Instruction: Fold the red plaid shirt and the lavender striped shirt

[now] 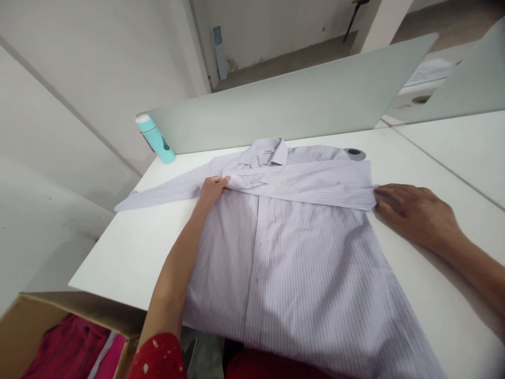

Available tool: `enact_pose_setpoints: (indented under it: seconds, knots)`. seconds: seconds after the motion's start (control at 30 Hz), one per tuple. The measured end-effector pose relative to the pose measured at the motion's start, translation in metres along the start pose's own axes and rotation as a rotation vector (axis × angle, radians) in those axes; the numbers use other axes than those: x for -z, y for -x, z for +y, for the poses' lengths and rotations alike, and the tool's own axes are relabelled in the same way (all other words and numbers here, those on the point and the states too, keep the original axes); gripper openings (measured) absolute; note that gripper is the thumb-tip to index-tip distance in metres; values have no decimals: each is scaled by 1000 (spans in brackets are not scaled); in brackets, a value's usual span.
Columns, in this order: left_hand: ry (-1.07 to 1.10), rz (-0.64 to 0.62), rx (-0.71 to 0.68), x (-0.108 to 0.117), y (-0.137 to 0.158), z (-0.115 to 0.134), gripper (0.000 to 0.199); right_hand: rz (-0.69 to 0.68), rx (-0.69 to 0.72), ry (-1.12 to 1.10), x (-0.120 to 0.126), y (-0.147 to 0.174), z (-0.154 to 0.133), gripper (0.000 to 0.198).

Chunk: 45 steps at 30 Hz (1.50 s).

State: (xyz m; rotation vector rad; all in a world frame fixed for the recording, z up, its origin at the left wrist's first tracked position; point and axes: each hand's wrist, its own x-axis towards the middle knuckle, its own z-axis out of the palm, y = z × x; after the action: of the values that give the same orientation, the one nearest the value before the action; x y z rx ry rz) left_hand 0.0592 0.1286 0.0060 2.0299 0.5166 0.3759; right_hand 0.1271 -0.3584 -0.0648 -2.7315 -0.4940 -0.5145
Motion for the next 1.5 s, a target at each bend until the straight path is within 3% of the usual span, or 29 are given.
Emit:
enact_pose_setpoints:
  seconds: [0.1, 0.27, 0.4, 0.53, 0.6, 0.7, 0.77, 0.83, 0.97, 1.1, 1.2, 1.3, 1.5]
  knots:
    - [-60, 122, 52, -5, -1, 0, 35, 28, -5, -26, -2, 1, 1, 48]
    - [-125, 202, 51, -11, 0, 1, 25, 35, -39, -53, -1, 0, -7, 41]
    - [-164, 238, 46, -11, -1, 2, 17, 0, -96, -85, 6, -1, -12, 40]
    - [-118, 220, 23, -12, -1, 0, 12, 74, -141, -122, 20, -3, -27, 48]
    - [-78, 193, -20, -14, -1, -3, 10, 124, -76, -150, 28, -9, -46, 49]
    - [-10, 161, -89, -15, 0, -7, 7, 145, 207, -234, 33, -30, -92, 46]
    - [16, 144, -139, -15, 2, -8, 7, 102, 373, -277, 31, -52, -130, 44]
    - [38, 109, -201, -12, 6, -9, 7, 25, 439, -314, 23, -77, -169, 41]
    - [94, -10, -272, -4, 12, -10, 4, -187, 366, -348, -1, -121, -240, 37]
    - [126, -88, -241, 1, 12, -15, 4, -362, 341, -276, -30, -140, -288, 35]
    - [140, -132, -217, 3, 11, -18, 7, -425, 371, -217, -49, -141, -301, 38]
    - [156, -183, -235, 6, 11, -20, 9, -448, 402, -267, -61, -143, -296, 41]
    - [211, -240, -235, 11, 13, -21, 8, -535, 410, -389, -60, -146, -283, 51]
